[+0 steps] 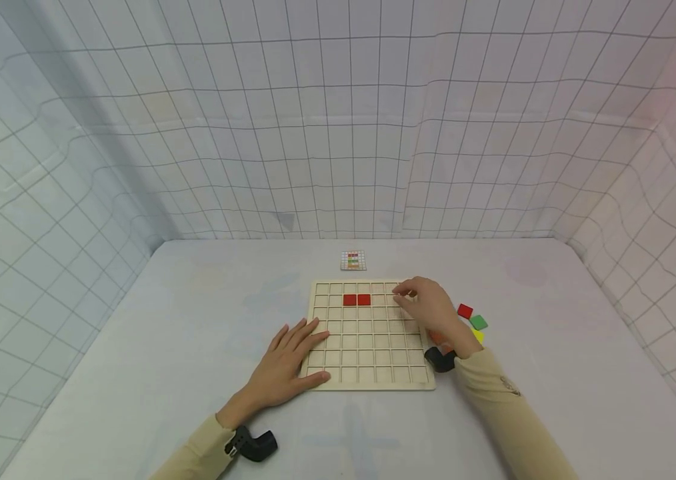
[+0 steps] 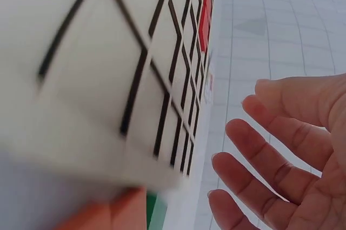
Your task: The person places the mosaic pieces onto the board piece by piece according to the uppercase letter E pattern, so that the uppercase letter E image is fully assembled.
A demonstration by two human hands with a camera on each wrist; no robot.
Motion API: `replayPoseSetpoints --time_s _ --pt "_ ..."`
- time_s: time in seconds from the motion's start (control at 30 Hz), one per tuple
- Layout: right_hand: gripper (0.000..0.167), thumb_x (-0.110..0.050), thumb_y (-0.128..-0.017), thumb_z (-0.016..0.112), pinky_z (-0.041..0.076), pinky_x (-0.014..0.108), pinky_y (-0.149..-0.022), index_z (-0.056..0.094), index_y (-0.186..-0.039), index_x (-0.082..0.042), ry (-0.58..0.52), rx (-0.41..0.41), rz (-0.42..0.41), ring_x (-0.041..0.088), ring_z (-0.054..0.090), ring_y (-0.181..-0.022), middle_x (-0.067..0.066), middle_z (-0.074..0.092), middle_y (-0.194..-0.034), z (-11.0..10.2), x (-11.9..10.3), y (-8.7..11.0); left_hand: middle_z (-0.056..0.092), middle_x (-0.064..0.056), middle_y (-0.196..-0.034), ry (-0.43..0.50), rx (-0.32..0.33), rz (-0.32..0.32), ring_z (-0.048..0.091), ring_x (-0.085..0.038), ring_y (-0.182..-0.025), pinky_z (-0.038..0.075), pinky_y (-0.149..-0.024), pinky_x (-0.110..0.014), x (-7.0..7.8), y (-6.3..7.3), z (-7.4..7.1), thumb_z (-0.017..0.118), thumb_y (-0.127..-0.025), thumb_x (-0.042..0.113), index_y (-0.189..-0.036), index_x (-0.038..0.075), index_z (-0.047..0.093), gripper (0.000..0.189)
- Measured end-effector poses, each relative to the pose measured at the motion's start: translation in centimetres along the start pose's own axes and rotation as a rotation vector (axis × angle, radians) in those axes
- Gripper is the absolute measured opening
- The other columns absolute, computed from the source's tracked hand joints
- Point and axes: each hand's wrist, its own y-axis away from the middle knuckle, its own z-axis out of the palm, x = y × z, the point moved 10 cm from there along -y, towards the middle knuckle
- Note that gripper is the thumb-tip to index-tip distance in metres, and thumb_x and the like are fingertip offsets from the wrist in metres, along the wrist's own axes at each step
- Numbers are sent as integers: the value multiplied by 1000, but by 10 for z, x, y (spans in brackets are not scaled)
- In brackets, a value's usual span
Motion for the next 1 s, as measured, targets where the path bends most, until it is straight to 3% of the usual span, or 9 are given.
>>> replayPoseSetpoints --time_s 0.17,0.43,0.8,1.0 --pt "20 -19 -93 63 49 45 -72 71 -105 -5 29 52 59 30 60 -93 13 66 -108 -21 21 15 26 -6 -153 0 -6 2 18 -27 -141 9 -111 -50 1 0 0 49 -89 63 -145 20 41 71" --pt "30 -29 -94 61 47 49 -75 70 -106 -4 89 63 188 35 57 -97 18 64 -109 -45 52 36 27 -7 -153 -1 8 6 19 -28 -141 9 -111 -50 1 0 -1 49 -89 64 -144 19 41 71" --pt "46 -29 -83 74 45 54 -79 64 -115 3 164 -32 298 41 50 -102 23 59 -110 -50 83 52 26 -6 -153 7 -3 -5 18 -27 -141 8 -112 -49 0 0 0 49 -89 63 -144 20 41 71" --pt "43 -25 -82 75 45 52 -77 65 -111 5 156 -47 309 39 51 -96 22 60 -104 -52 89 57 27 -7 -153 0 9 3 19 -28 -141 10 -111 -51 0 0 0 49 -89 63 -144 19 42 70"
